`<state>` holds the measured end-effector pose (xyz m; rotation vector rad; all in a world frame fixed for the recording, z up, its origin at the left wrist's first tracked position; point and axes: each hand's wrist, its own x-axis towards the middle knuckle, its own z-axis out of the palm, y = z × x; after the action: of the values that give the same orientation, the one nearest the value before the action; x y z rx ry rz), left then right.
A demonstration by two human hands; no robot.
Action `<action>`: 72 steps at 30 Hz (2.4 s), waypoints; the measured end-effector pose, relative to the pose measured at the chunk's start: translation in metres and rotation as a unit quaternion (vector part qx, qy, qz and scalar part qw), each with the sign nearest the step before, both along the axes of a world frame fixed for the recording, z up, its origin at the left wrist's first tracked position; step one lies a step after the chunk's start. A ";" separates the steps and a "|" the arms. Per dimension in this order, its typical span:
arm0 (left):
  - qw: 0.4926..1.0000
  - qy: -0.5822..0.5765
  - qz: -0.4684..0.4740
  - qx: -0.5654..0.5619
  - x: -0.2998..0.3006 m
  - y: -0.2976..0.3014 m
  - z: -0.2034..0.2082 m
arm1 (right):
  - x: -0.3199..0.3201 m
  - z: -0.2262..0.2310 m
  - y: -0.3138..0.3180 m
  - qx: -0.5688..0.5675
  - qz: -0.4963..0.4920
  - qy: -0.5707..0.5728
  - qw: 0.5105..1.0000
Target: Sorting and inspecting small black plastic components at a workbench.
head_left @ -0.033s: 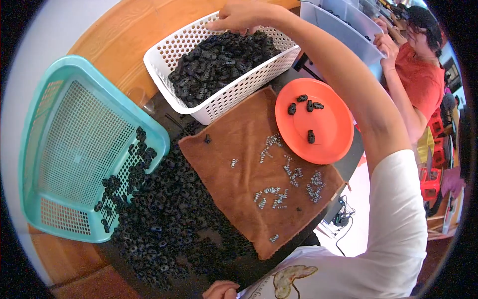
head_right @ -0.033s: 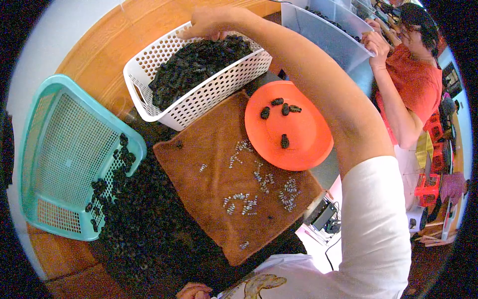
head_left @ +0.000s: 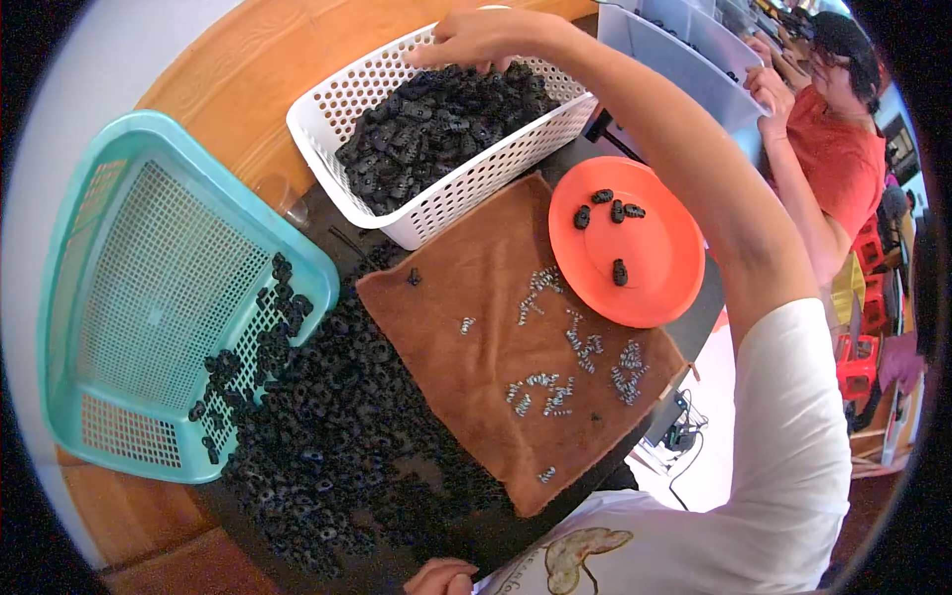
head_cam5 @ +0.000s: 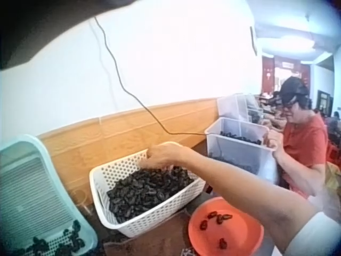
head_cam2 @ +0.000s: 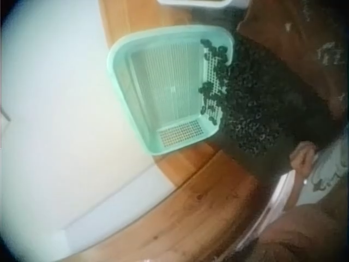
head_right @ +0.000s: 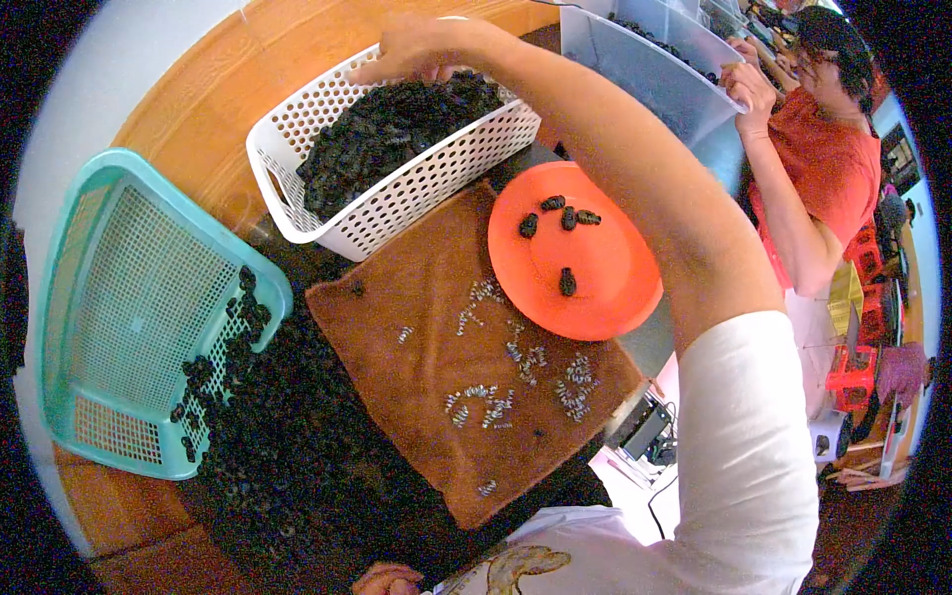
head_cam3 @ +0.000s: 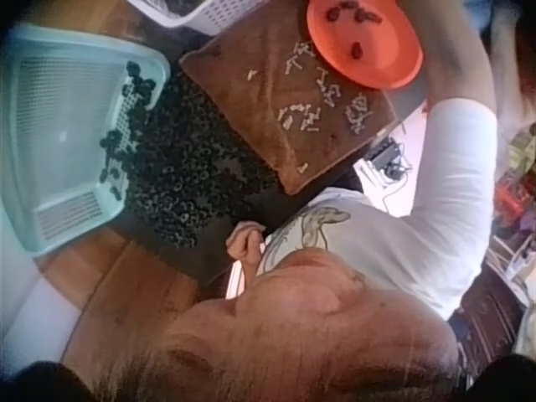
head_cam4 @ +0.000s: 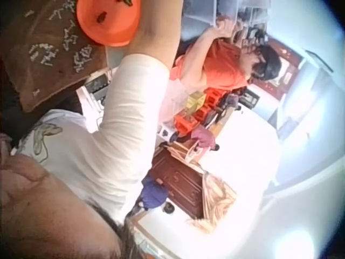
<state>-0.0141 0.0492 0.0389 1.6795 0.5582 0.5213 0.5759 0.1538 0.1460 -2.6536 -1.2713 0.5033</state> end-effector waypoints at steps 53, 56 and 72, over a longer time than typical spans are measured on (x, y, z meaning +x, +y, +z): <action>1.000 -0.017 -0.003 0.023 0.004 0.000 0.002 | -0.016 -0.033 0.001 0.240 0.042 0.191 0.951; 1.000 -0.019 -0.006 0.014 0.007 -0.001 0.002 | 0.007 -0.028 0.002 0.298 0.038 0.104 0.948; 1.000 -0.028 -0.004 0.010 0.005 -0.002 0.002 | -0.044 -0.034 -0.013 0.056 0.137 -0.124 0.981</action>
<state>-0.0087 0.0471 0.0413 1.6794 0.5075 0.5688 0.5317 0.1406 0.1120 -2.5198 -1.6962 0.1291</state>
